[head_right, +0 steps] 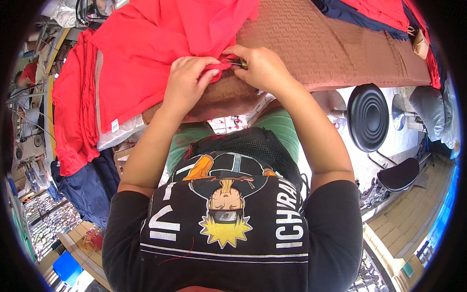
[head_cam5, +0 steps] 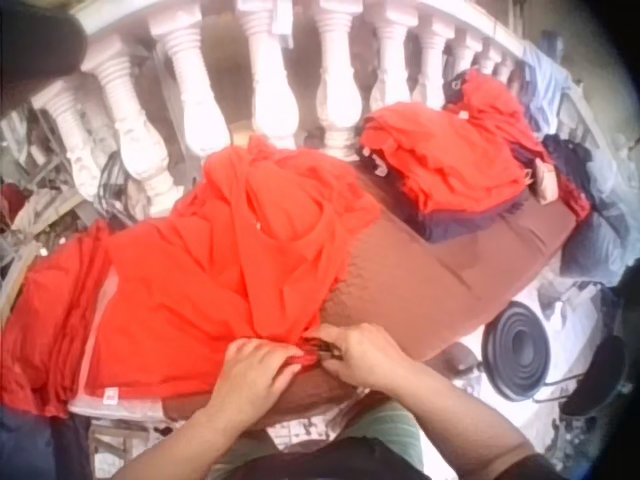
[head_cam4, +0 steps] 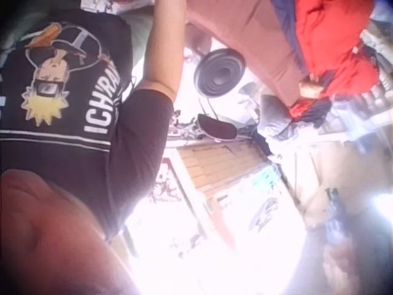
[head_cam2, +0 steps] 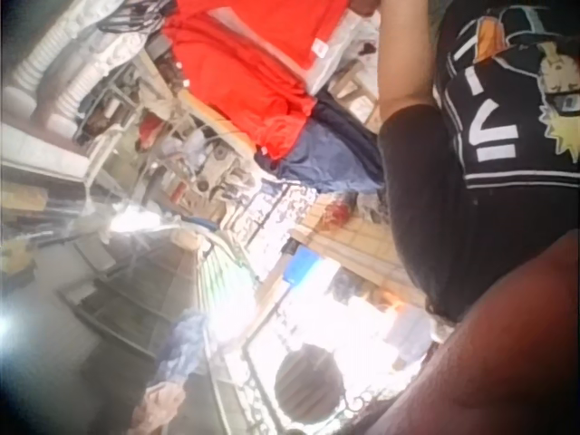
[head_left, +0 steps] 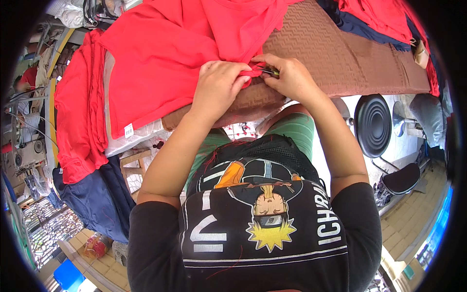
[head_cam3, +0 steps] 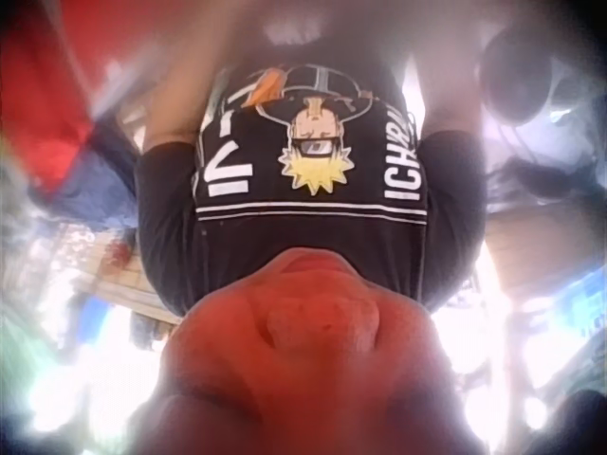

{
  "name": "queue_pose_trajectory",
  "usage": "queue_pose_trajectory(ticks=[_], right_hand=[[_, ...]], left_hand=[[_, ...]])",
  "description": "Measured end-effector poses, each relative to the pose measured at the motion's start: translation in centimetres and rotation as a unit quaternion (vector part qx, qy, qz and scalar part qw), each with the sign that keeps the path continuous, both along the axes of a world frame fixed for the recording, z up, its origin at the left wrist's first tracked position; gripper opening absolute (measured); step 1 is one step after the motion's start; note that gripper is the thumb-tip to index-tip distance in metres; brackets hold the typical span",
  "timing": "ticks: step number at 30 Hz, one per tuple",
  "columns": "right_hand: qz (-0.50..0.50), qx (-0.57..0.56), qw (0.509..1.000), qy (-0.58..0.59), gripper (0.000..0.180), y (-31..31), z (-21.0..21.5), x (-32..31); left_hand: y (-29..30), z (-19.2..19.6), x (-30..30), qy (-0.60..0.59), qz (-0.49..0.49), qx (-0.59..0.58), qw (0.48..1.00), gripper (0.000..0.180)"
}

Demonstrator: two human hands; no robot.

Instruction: The person uses shears to trim excess threads from labels and seams on red garments.

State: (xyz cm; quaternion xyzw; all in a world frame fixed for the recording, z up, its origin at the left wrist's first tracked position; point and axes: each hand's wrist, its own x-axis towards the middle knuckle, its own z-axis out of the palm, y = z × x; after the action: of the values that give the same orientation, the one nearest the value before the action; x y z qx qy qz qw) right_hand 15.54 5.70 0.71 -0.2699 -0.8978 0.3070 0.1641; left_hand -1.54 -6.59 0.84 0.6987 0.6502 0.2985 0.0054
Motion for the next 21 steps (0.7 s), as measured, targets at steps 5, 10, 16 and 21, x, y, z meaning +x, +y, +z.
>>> queue_pose_trajectory(ticks=[5,10,16,21], right_hand=[[0.012,-0.335,0.927,0.169,0.012,-1.0,1.6,-0.2],[0.048,-0.444,0.876,0.181,0.013,-2.3,4.6,1.4],[0.066,-0.423,0.882,0.195,0.013,-2.6,5.0,1.6],[0.044,-0.404,0.898,0.171,0.013,-2.8,4.7,1.7]], left_hand=[[-0.8,2.8,-0.7,-0.344,-0.015,-0.036,0.938,0.02],[-2.8,6.0,0.1,-0.5,-0.054,-0.143,0.852,0.022],[-3.4,5.7,-0.5,-0.542,-0.075,-0.154,0.823,0.02],[-3.6,5.3,-0.3,-0.536,-0.071,-0.151,0.827,0.019]])
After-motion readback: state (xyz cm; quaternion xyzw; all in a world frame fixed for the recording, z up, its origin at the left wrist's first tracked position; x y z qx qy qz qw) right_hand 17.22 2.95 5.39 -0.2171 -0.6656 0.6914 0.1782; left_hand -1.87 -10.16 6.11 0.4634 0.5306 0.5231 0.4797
